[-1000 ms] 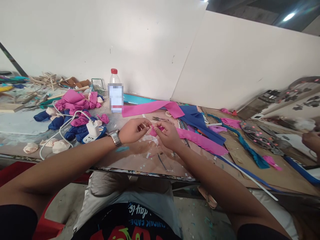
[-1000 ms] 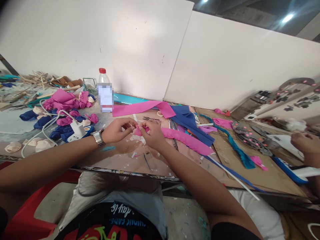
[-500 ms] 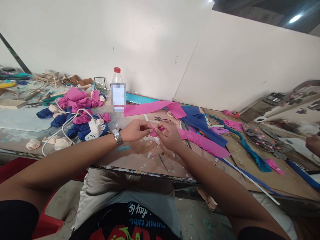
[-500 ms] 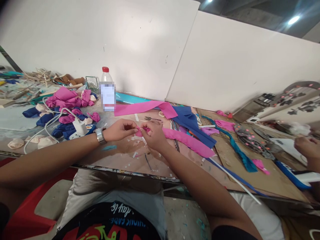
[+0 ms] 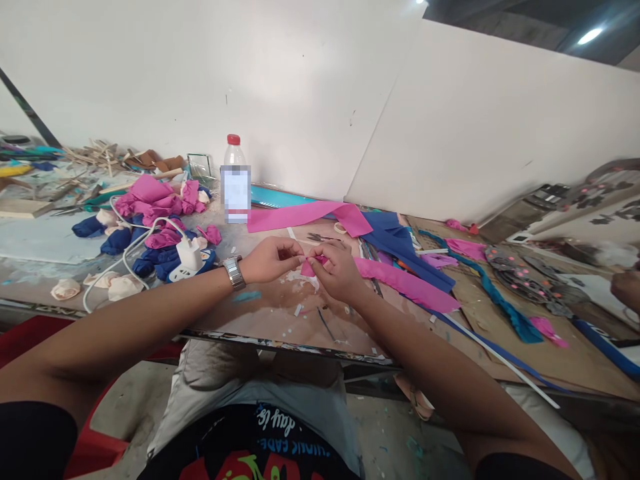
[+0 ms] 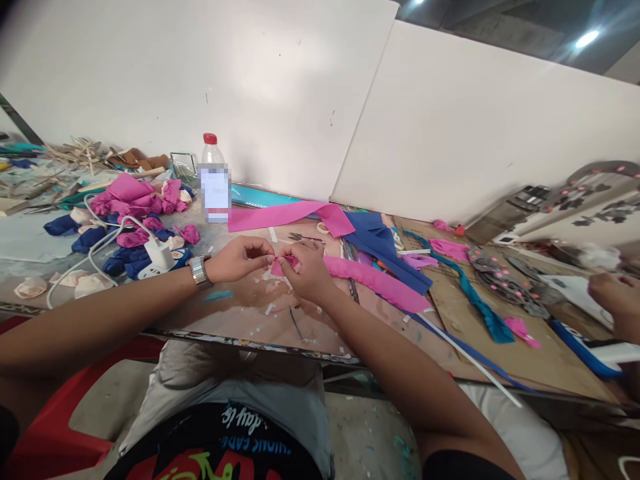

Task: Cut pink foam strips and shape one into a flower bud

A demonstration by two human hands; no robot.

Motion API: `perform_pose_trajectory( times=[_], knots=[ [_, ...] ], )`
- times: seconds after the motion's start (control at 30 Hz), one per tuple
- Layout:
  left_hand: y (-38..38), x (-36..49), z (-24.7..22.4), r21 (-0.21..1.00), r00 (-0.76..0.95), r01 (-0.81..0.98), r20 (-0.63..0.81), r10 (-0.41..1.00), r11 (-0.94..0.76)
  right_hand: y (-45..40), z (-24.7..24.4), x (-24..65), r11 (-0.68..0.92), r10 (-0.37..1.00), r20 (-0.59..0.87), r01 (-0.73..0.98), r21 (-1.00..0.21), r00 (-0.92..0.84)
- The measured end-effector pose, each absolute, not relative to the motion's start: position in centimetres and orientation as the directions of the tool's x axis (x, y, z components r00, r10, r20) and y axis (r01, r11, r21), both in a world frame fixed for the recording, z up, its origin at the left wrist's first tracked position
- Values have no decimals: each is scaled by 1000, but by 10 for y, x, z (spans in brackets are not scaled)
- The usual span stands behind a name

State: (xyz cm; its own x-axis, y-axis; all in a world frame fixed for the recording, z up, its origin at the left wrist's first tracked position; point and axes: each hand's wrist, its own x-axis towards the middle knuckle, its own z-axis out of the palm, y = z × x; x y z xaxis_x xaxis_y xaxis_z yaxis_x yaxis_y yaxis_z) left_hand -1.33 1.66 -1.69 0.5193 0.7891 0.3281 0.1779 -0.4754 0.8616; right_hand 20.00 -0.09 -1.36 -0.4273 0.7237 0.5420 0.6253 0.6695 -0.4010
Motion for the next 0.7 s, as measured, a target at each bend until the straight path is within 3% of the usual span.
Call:
perform_pose_trajectory(
  times=[0.2, 0.4, 0.7],
  knots=[
    [18, -12, -19, 891, 527, 100, 330, 783, -443, -1, -14, 200, 680, 717, 540, 614, -401, -441],
    [15, -12, -18, 842, 470, 179, 381, 796, -509, -2, -14, 199, 672, 727, 527, 617, -411, -441],
    [17, -12, -17, 864, 469, 198, 330, 819, -462, -2, -14, 199, 669, 722, 530, 644, -370, -445]
  ],
)
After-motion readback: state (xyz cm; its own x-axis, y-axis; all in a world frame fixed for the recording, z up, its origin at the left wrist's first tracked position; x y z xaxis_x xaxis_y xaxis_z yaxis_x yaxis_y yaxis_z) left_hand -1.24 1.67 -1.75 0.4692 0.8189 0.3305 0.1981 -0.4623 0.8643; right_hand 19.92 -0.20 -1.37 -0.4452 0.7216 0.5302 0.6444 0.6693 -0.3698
